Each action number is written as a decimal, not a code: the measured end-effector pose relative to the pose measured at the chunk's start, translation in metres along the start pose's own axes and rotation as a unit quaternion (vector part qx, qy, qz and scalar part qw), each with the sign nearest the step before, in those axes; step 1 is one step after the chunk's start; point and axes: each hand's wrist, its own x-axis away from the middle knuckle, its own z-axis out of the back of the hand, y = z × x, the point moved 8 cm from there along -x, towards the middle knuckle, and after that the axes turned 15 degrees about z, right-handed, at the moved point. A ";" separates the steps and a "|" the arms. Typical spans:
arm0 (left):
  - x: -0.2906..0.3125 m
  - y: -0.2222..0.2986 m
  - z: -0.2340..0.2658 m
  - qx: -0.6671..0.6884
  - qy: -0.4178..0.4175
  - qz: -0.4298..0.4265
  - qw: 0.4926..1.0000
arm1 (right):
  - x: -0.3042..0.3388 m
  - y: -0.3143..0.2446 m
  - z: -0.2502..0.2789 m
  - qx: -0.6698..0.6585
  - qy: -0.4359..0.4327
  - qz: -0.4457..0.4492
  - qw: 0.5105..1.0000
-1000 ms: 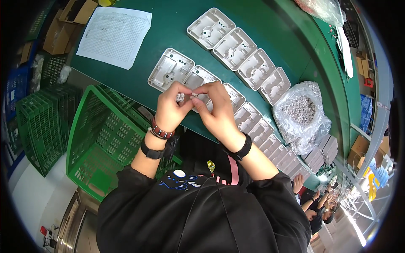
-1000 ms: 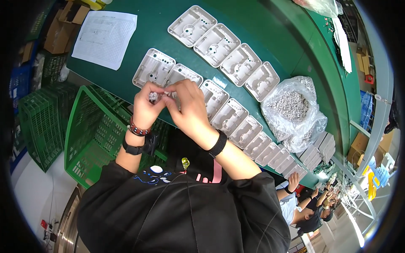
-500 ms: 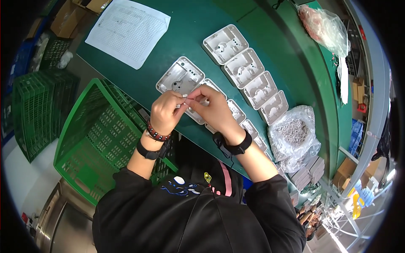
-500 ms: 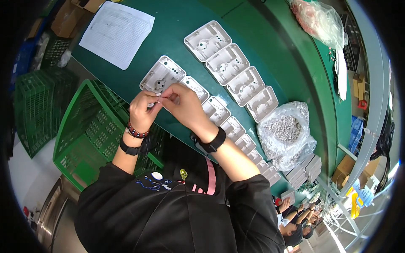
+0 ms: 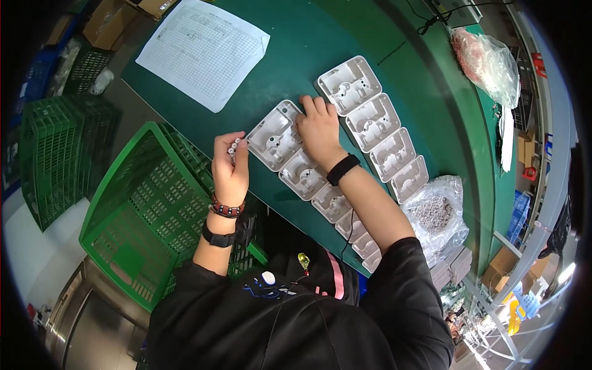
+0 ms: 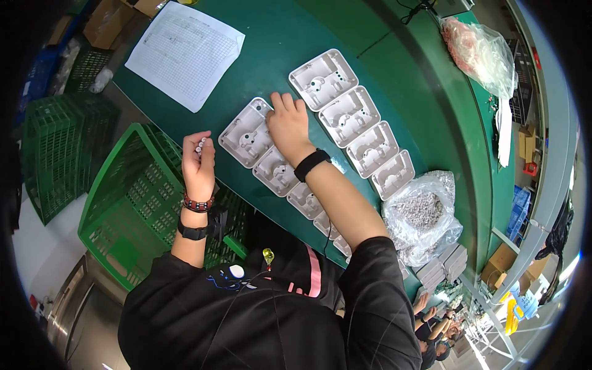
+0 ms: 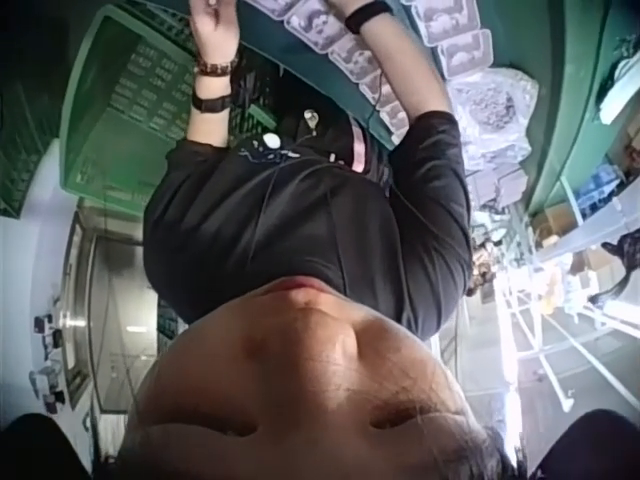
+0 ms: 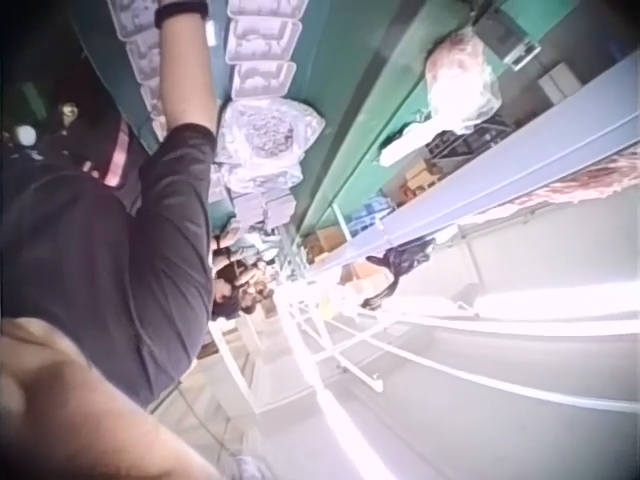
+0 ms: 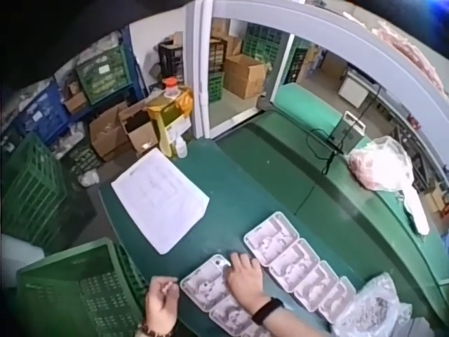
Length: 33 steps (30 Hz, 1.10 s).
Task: The person takes white plastic housings from a green basket and places them on a table, then inserts small white components from a bag into each housing by hand.
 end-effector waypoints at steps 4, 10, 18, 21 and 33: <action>-0.001 0.007 -0.003 -0.044 -0.020 -0.005 0.999 | 0.000 -0.007 -0.006 0.053 0.004 0.016 0.998; 0.022 0.014 -0.050 -0.041 -0.145 0.027 0.988 | 0.052 -0.002 0.045 -0.095 0.092 -0.046 0.990; 0.078 0.064 -0.106 -0.081 -0.254 -0.060 0.962 | 0.149 -0.019 0.118 -0.386 0.226 -0.189 0.874; 0.107 0.086 -0.136 -0.203 -0.286 -0.111 0.930 | 0.181 -0.010 0.107 -0.424 0.278 -0.211 0.836; 0.171 0.106 -0.225 -0.243 -0.358 -0.328 0.840 | 0.279 0.026 0.106 -0.570 0.350 -0.310 0.675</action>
